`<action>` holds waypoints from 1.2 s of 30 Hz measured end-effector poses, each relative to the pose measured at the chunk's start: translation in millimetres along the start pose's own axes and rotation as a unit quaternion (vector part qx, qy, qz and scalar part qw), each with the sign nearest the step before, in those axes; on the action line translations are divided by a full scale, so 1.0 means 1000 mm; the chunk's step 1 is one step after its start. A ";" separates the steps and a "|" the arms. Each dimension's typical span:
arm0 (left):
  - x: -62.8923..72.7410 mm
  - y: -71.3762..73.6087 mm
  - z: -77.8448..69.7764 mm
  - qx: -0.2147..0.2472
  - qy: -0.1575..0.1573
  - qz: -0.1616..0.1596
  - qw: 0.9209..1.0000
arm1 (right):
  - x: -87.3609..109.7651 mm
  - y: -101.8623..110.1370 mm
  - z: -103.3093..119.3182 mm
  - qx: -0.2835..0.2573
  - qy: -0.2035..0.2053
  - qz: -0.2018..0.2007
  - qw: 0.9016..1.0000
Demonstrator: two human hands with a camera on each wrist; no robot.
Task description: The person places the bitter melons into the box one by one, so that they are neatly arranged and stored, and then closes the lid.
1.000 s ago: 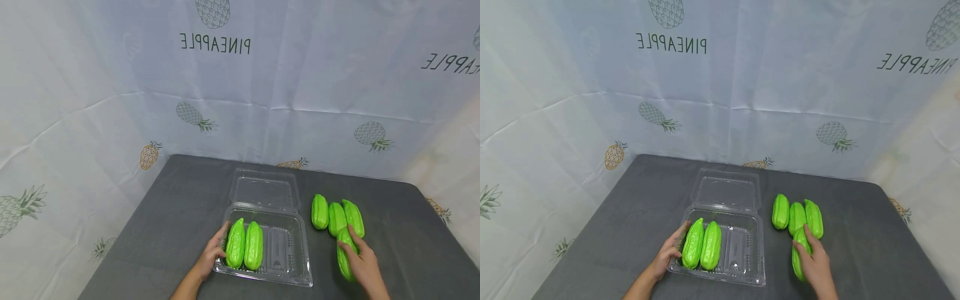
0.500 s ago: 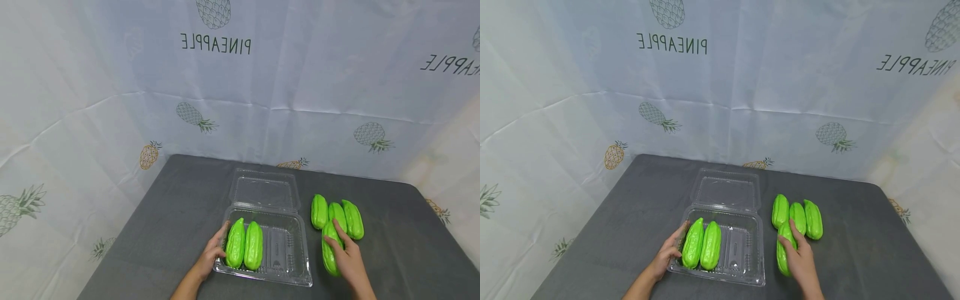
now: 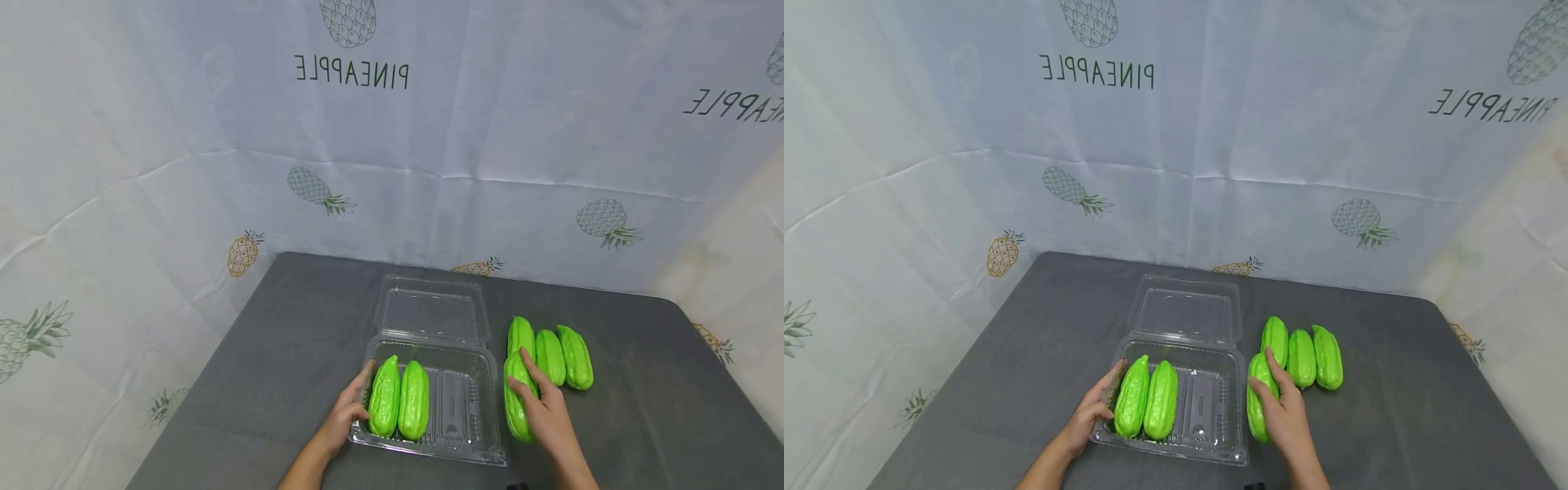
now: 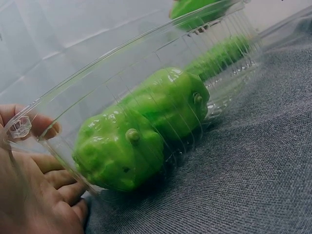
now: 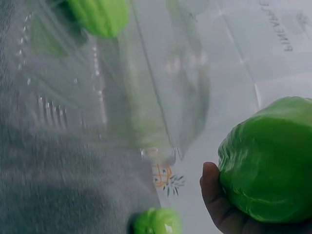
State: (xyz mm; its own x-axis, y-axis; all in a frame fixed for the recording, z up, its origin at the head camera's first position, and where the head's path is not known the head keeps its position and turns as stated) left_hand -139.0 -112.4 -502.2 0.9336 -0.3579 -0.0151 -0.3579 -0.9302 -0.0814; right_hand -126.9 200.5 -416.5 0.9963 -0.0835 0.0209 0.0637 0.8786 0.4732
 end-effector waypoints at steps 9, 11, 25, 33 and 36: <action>0.000 -0.001 0.000 -0.005 0.007 -0.012 1.000 | -0.001 -0.016 0.010 -0.019 -0.004 0.021 1.000; 0.000 -0.001 0.000 -0.005 0.006 -0.015 1.000 | -0.002 -0.020 0.012 -0.023 0.001 0.026 0.999; 0.000 0.000 0.000 -0.002 0.002 -0.009 1.000 | -0.007 -0.050 0.022 -0.034 0.041 0.037 0.998; 0.000 -0.001 -0.001 -0.004 0.003 -0.012 1.000 | -0.007 -0.062 0.027 -0.035 0.069 0.029 0.997; 0.000 -0.001 0.000 -0.005 0.003 -0.012 1.000 | -0.007 -0.067 0.027 -0.028 0.068 0.041 0.996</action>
Point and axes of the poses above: each hand's wrist, its own x-axis away from the middle knuckle, its own y-axis out of the back of the hand, z = x × y, the point moved 1 cm from there along -x, towards the middle knuckle, and after that the axes turned 4 degrees about y, right-handed, at the moved point
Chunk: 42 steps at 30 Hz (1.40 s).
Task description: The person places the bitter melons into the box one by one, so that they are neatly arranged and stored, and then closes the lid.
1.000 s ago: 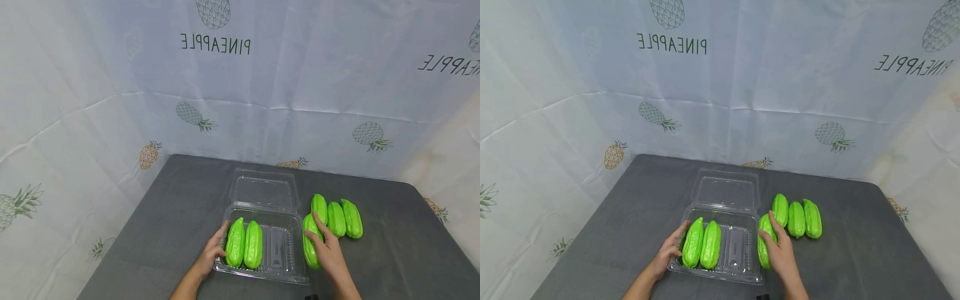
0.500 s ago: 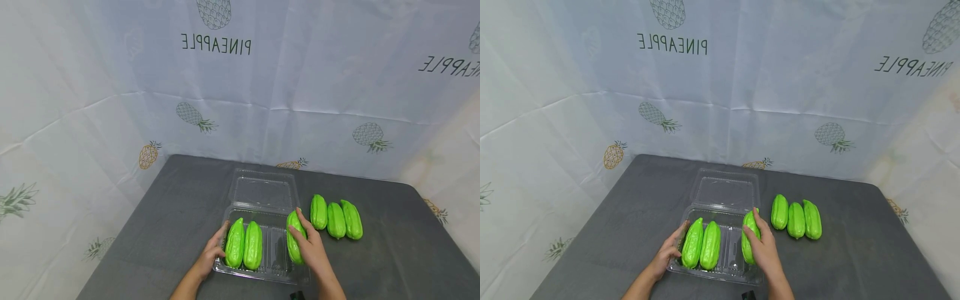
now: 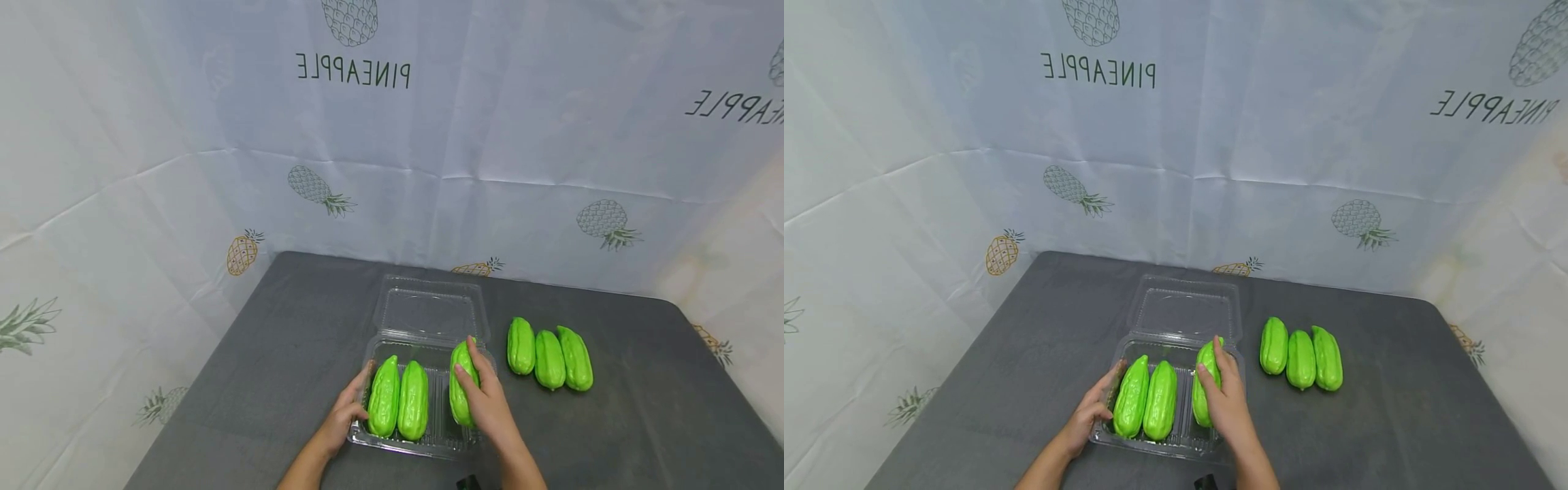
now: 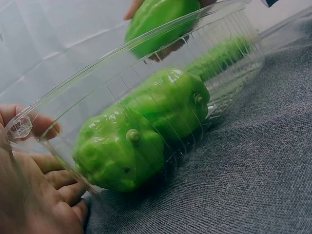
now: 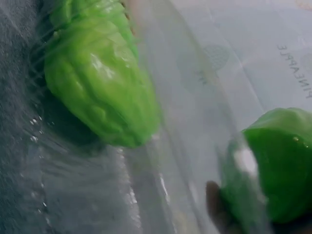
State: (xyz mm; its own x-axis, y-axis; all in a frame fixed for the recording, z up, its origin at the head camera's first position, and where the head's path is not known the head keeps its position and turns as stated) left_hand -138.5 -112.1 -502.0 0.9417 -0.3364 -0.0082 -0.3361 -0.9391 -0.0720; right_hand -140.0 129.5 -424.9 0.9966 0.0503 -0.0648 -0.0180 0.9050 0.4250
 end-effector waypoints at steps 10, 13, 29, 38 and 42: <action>0.000 0.001 0.002 0.000 -0.015 0.010 1.000 | -0.006 -0.018 -0.005 0.031 0.014 0.018 0.999; 0.000 0.001 0.002 0.003 -0.016 0.014 1.000 | -0.007 -0.021 -0.007 0.031 0.023 0.018 0.999; -0.001 0.000 0.005 -0.006 0.004 -0.010 1.000 | -0.007 -0.030 -0.017 0.050 0.015 0.059 0.997; -0.001 0.000 0.003 -0.005 -0.011 -0.006 1.000 | -0.005 -0.035 -0.023 0.068 0.000 0.083 0.994; -0.001 0.001 0.003 -0.004 -0.018 -0.001 1.000 | -0.005 -0.037 -0.024 0.075 -0.004 0.093 0.993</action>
Point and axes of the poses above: each hand's wrist, its own x-axis away from the middle knuckle, its own y-axis out of the back of the hand, z = x × y, the point moved 1 cm from there along -x, towards the middle knuckle, and after that the axes turned 4 degrees about y, right-handed, at the moved point
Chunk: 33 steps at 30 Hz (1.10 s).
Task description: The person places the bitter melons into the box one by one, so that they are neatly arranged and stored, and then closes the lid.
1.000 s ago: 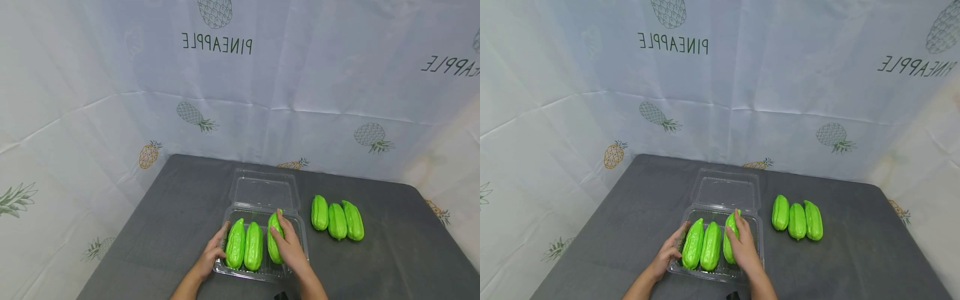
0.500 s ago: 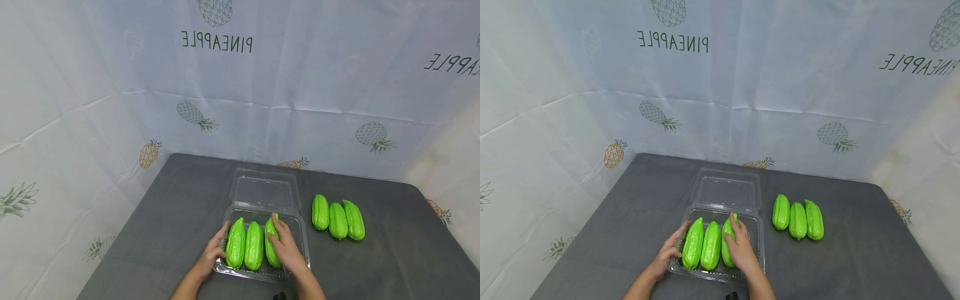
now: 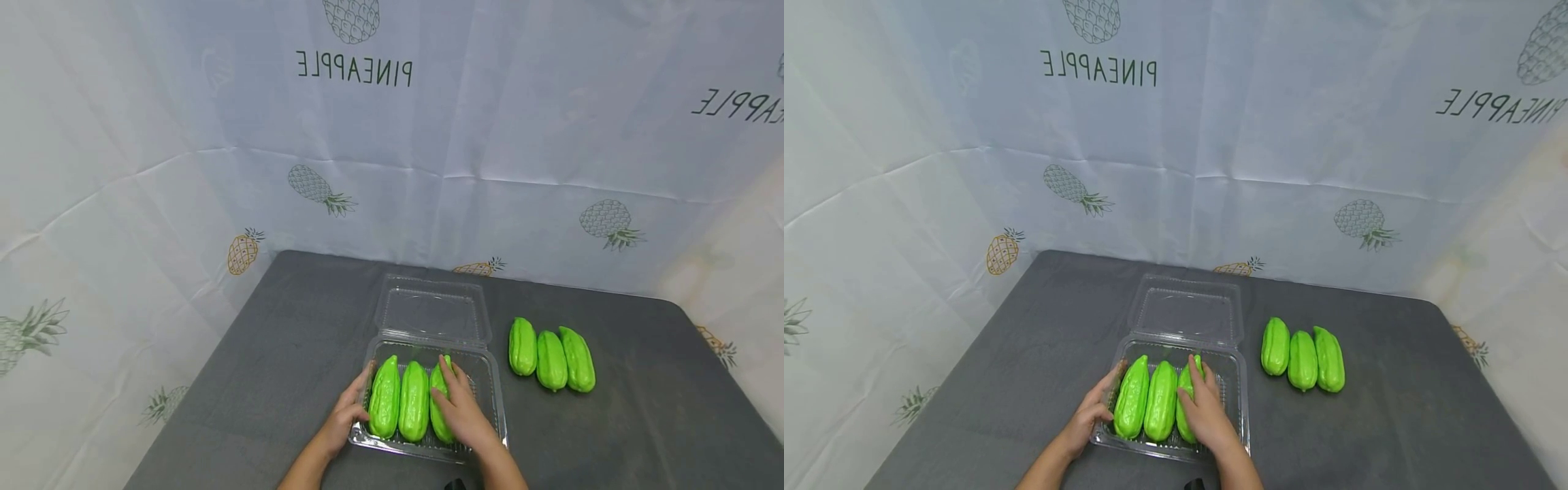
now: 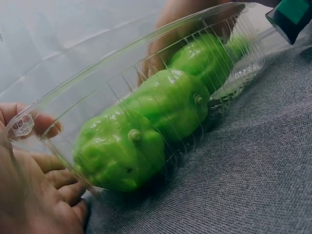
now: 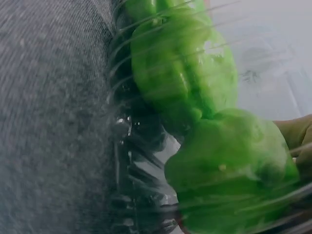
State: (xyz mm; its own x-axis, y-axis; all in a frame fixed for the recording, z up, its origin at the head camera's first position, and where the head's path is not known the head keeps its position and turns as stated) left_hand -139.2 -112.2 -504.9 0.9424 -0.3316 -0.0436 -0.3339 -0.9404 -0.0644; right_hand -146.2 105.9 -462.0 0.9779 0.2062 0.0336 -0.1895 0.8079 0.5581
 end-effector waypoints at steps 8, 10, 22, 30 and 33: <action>0.001 0.000 0.000 0.003 -0.011 0.005 1.000 | 0.001 -0.002 0.001 0.002 -0.008 0.019 1.000; 0.001 -0.001 0.000 0.005 -0.006 0.004 1.000 | 0.001 -0.002 0.000 0.007 -0.009 0.023 1.000; 0.000 0.000 0.001 0.001 -0.019 0.006 1.000 | 0.000 -0.002 -0.001 0.023 -0.013 0.036 0.999; 0.000 0.000 0.000 0.006 -0.007 0.006 1.000 | 0.000 0.000 0.000 0.019 -0.011 0.047 0.999; 0.000 0.000 0.000 0.006 0.005 0.002 1.000 | 0.000 0.001 -0.001 0.019 -0.013 0.048 0.999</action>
Point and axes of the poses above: each hand's wrist, its own x-axis away from the middle knuckle, its own y-axis out of the back of the hand, z = x × y, the point moved 1 cm from there along -x, towards the middle knuckle, and after that the axes turned 4 degrees about y, right-handed, at the moved point
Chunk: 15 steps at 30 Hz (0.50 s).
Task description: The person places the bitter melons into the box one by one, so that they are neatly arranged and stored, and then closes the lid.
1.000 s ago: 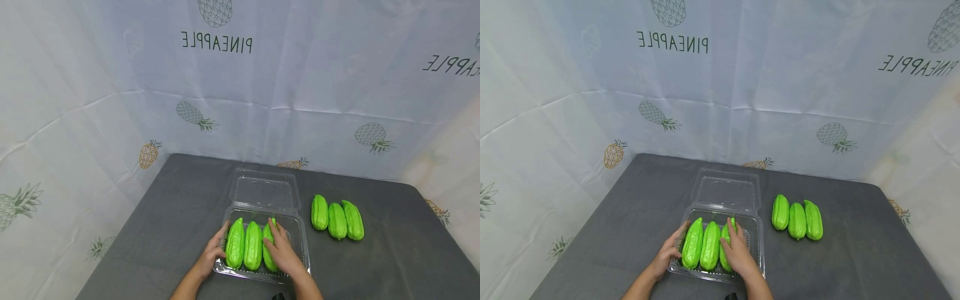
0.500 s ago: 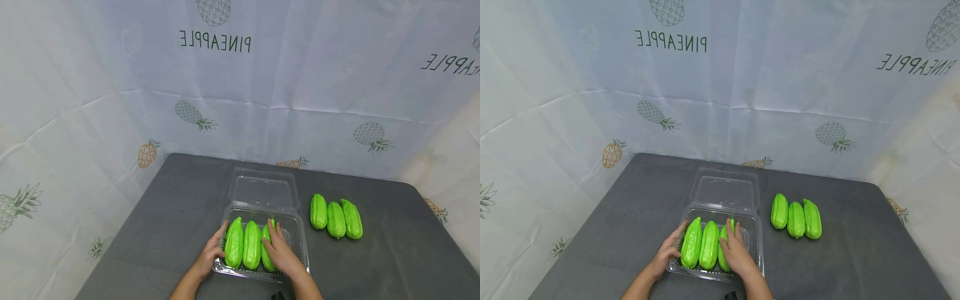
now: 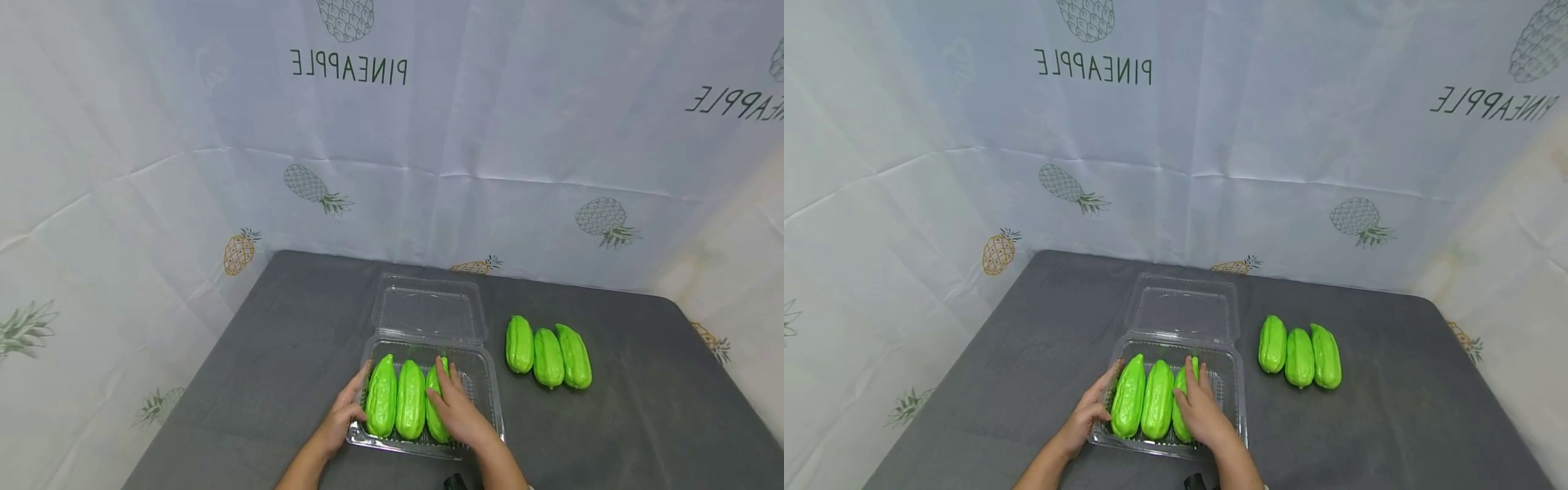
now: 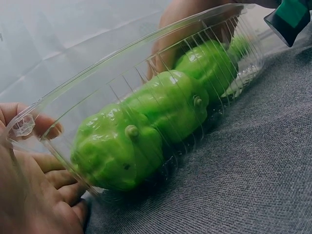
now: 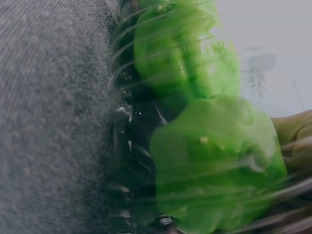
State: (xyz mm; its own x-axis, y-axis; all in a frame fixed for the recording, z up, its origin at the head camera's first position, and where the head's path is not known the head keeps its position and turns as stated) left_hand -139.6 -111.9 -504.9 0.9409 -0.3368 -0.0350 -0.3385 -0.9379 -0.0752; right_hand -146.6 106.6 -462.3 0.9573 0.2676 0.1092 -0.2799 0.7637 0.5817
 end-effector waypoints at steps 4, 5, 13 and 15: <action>0.000 0.000 -0.001 0.001 0.007 -0.004 1.000 | -0.001 0.001 0.001 -0.003 -0.001 0.001 1.000; 0.000 0.000 -0.001 0.000 0.008 -0.005 1.000 | -0.001 0.001 0.001 -0.004 -0.001 0.001 1.000; 0.000 -0.001 -0.001 -0.006 0.010 -0.015 1.000 | -0.002 0.002 0.001 0.003 -0.002 0.000 1.000; 0.000 -0.001 -0.002 -0.006 0.008 -0.014 1.000 | -0.002 0.002 0.002 0.006 -0.004 -0.002 1.000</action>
State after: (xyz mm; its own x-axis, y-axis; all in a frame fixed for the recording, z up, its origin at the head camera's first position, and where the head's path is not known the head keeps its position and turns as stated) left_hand -139.0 -111.3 -503.3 0.9503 -0.3108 -0.0174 -0.3112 -0.9482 -0.0630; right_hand -148.7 106.6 -460.2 0.9591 0.2593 0.1135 -0.2749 0.7578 0.5918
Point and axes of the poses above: each hand's wrist, its own x-axis away from the middle knuckle, its own y-axis out of the back of the hand, z = x × y, the point moved 1 cm from there along -x, towards the middle knuckle, and after that the axes turned 4 degrees about y, right-handed, at the moved point
